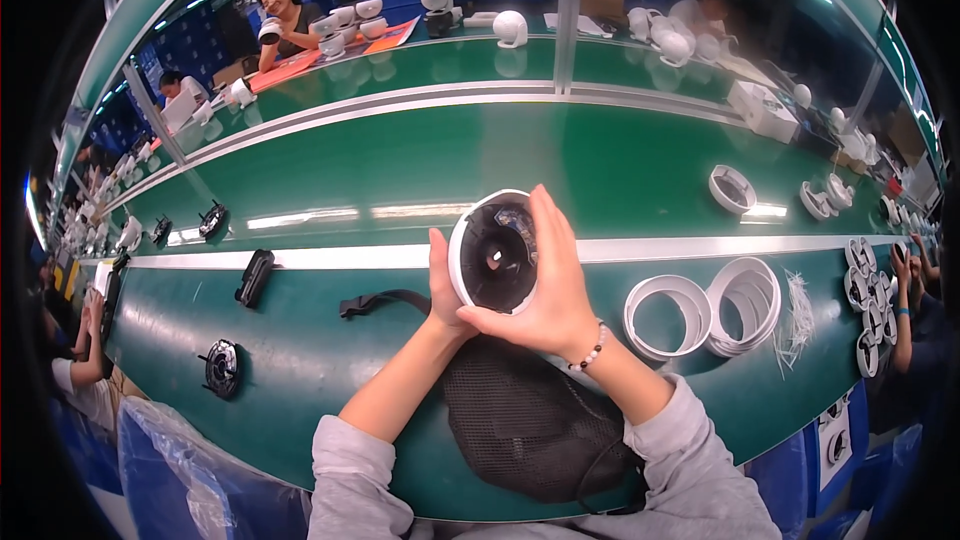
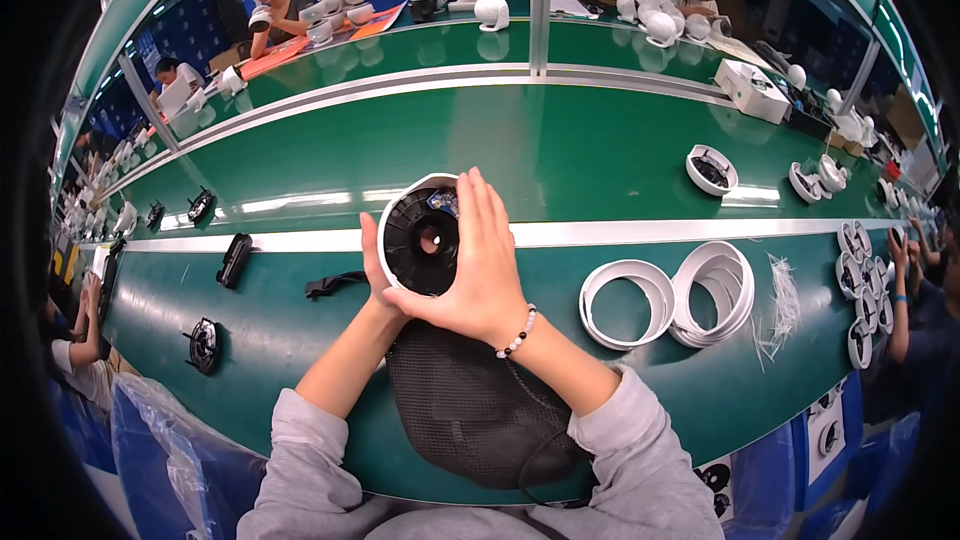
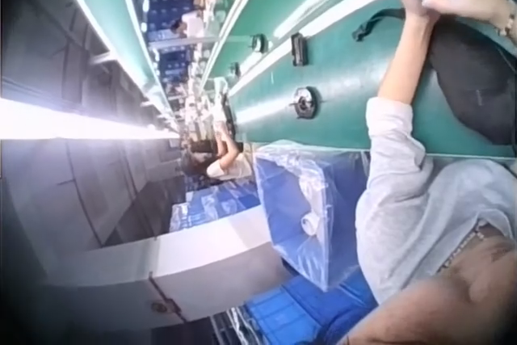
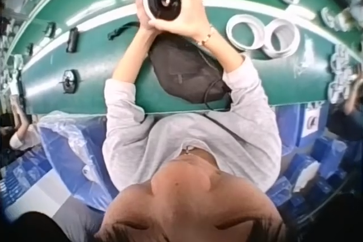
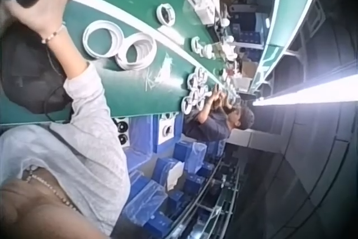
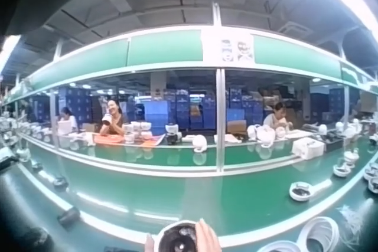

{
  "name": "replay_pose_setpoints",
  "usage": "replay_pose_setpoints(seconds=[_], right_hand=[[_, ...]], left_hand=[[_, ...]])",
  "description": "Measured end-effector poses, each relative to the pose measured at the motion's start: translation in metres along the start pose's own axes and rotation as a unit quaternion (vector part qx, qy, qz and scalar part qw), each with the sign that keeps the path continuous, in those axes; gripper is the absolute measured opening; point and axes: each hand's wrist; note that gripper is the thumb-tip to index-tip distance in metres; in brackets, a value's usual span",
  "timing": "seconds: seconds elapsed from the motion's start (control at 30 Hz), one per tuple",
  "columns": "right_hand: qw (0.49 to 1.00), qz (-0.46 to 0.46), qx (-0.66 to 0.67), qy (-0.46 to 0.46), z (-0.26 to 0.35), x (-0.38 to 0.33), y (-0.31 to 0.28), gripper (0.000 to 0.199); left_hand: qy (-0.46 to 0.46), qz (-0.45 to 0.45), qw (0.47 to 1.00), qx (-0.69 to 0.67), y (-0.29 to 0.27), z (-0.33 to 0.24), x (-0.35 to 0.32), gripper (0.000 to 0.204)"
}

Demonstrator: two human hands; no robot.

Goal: The recorder is assembling dome cameras on a factory production line by fitting white plastic housings onto black sensor bases.

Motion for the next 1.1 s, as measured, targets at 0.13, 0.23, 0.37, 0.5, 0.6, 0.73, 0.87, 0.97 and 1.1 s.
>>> replay_pose_setpoints(seconds=[0.13,0.23,0.37,0.5,0.6,0.73,0.87,0.97,1.1], right_hand=[[0.998,0.013,-0.044,-0.031,0.004,0.006,0.005,0.109],[0.996,0.051,-0.049,-0.057,0.008,0.006,0.01,0.104],[0.993,0.036,-0.111,-0.035,0.001,-0.002,-0.02,0.098],[0.995,0.022,-0.089,-0.047,0.001,-0.009,-0.013,0.098],[0.993,0.027,-0.09,-0.074,0.002,-0.008,-0.006,0.099],[0.99,0.064,-0.095,-0.082,0.007,-0.002,-0.019,0.101],[0.989,0.05,-0.105,-0.093,0.013,-0.006,-0.014,0.098],[0.986,0.037,-0.129,-0.096,0.017,-0.007,-0.016,0.098],[0.976,0.048,-0.173,-0.121,0.024,-0.001,-0.03,0.105]], left_hand=[[-0.015,0.049,0.998,-0.022,-0.007,-0.01,-0.001,0.091],[-0.018,0.04,0.998,-0.046,-0.013,-0.014,-0.009,0.069],[-0.047,0.114,0.987,-0.101,0.002,0.01,0.015,0.042],[-0.118,0.084,0.987,-0.069,0.01,-0.001,0.002,0.04],[-0.113,0.065,0.991,-0.03,0.01,-0.012,-0.007,0.037],[-0.089,0.066,0.994,0.023,0.016,-0.02,-0.003,0.033],[-0.054,0.06,0.993,0.089,0.023,-0.03,-0.008,0.029],[-0.047,0.067,0.992,0.091,0.019,-0.024,-0.002,0.027],[-0.033,0.082,0.995,0.051,0.017,-0.014,0.013,0.019]])
Point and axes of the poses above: each hand's wrist, its own x-axis towards the middle knuckle, its own y-axis out of the palm, z = x × y, and after that the axes turned 4 degrees about x, right-handed
